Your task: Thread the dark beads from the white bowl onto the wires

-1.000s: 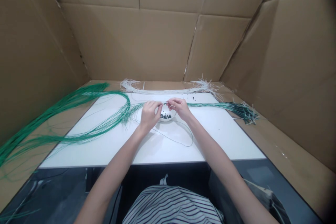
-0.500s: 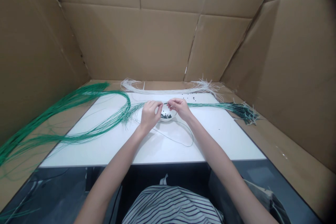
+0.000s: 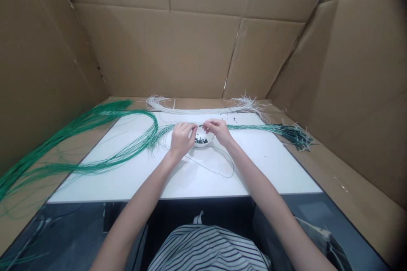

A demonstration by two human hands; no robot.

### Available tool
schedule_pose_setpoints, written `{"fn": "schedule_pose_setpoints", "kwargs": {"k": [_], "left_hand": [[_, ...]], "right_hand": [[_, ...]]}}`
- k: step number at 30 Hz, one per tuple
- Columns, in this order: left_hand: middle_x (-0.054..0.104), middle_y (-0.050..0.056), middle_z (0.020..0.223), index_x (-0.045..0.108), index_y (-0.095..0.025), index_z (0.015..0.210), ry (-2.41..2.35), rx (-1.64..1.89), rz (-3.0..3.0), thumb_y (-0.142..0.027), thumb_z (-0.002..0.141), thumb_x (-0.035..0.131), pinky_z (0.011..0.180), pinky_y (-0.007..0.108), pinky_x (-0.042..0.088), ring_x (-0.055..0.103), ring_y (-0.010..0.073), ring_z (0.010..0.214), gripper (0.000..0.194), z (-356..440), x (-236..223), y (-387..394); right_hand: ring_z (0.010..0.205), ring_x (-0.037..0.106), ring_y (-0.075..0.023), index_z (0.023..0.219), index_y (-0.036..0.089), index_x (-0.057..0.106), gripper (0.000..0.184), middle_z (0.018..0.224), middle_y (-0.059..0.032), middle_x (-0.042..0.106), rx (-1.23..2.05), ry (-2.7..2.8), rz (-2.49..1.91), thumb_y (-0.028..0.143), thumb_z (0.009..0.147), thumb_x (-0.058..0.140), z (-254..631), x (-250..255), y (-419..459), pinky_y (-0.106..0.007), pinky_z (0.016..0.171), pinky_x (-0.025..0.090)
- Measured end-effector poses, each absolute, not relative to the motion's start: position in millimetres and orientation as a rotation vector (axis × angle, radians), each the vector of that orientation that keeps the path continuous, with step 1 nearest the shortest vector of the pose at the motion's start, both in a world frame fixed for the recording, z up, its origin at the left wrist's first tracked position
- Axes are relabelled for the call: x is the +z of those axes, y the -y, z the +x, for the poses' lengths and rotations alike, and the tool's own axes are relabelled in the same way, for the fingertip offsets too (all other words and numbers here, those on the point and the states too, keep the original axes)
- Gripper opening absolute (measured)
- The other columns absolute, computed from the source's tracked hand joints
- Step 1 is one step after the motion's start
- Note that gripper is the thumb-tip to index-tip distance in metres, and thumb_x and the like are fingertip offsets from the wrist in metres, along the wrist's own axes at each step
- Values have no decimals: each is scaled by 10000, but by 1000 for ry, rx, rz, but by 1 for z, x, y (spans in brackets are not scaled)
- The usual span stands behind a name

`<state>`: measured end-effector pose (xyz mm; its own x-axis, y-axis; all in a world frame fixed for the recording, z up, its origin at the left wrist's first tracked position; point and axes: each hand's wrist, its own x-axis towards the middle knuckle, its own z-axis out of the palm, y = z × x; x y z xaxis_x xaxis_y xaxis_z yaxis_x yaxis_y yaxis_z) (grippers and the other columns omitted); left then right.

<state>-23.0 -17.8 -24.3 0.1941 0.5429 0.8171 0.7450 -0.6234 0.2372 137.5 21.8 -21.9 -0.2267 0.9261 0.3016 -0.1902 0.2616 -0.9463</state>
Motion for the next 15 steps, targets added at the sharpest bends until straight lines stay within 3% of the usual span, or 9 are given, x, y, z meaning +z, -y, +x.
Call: {"fn": "schedule_pose_setpoints", "kwargs": {"k": [15], "left_hand": [[626, 25, 758, 578, -176, 792, 1252, -1384, -2224, -187, 812, 455, 706, 296, 369, 501, 159, 724, 125, -24, -24, 18]], "right_hand": [[554, 533, -109, 638, 138, 683, 277, 641, -59, 640, 1323, 1363, -733, 411, 649, 636, 139, -20, -22, -248, 522, 416]]}}
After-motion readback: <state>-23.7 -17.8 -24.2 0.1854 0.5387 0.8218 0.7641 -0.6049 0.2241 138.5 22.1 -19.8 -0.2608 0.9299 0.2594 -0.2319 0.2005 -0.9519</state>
